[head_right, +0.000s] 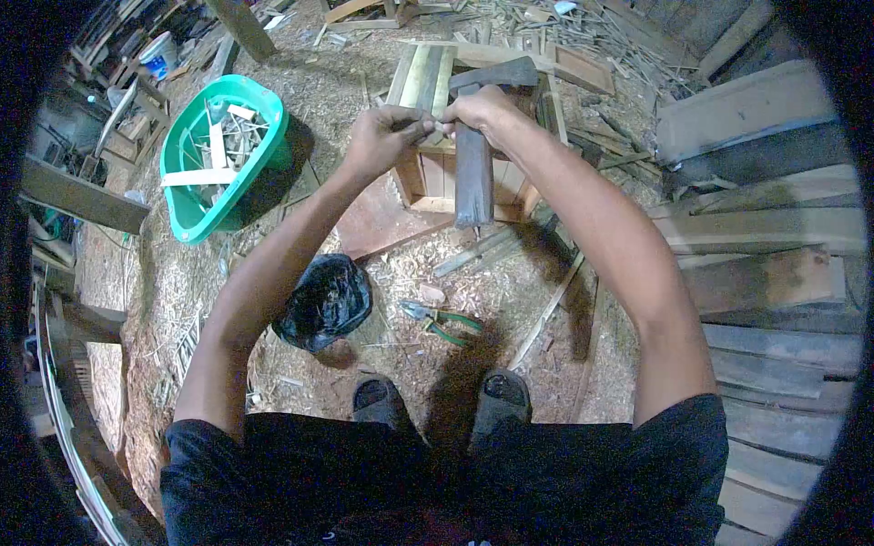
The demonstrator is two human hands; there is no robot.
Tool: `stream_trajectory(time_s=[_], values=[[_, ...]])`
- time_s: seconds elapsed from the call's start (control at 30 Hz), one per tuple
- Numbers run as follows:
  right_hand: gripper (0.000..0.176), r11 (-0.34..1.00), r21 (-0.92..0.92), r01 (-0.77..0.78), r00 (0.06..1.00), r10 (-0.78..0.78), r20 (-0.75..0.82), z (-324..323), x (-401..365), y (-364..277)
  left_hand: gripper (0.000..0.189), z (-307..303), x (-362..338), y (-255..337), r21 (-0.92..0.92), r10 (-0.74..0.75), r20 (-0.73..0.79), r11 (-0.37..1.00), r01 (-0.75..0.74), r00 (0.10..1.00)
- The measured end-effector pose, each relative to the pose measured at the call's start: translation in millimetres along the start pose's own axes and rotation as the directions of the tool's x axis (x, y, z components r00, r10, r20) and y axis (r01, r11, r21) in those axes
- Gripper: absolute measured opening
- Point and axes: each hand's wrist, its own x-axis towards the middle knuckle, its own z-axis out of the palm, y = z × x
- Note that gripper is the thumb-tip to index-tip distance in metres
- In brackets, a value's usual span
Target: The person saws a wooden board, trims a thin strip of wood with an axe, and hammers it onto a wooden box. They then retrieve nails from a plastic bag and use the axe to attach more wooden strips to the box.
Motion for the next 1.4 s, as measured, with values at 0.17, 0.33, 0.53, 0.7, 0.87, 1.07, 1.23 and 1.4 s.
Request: stream_trajectory(time_s=[0.17, 0.33, 0.53, 0.7, 0.87, 1.07, 1.23, 1.4], values=[[0.009, 1.000, 0.023, 0.010, 1.000, -0.011, 0.017, 3, 9, 4, 0.018, 2, 3, -8, -0.061, 0.063, -0.012, 0.996, -0.064, 0.998], [0.008, 1.000, -0.017, 0.014, 1.000, -0.014, -0.010, 5, 1, 0, 0.016, 4, 1, -15, -0.008, 0.179, -0.058, 0.984, -0.180, 0.982], [0.009, 0.997, 0.045, 0.060, 0.998, -0.059, -0.031, 6, 7, 4, 0.016, 3, 1, -12, 0.112, 0.300, -0.065, 0.950, -0.292, 0.952], [0.010, 0.999, 0.032, 0.025, 1.000, -0.024, -0.007, 4, 7, 3, 0.015, 1, 5, -11, 0.161, 0.347, -0.013, 0.926, -0.341, 0.938], [0.009, 0.999, 0.037, 0.029, 1.000, -0.029, -0.010, 3, 9, 5, 0.015, 5, 10, -21, 0.235, 0.450, -0.022, 0.870, -0.433, 0.893], [0.009, 0.998, 0.024, 0.051, 0.999, -0.051, -0.003, 2, 12, 10, 0.015, 5, 5, -17, 0.264, 0.435, -0.053, 0.874, -0.407, 0.899], [0.008, 0.998, 0.038, 0.049, 0.999, -0.049, -0.004, 3, 12, 10, 0.014, 6, 6, -21, 0.274, 0.465, -0.046, 0.857, -0.436, 0.884], [0.009, 0.998, 0.034, 0.056, 0.998, -0.055, -0.004, 2, 9, 9, 0.013, 7, 7, -23, 0.343, 0.539, -0.055, 0.800, -0.491, 0.840]])
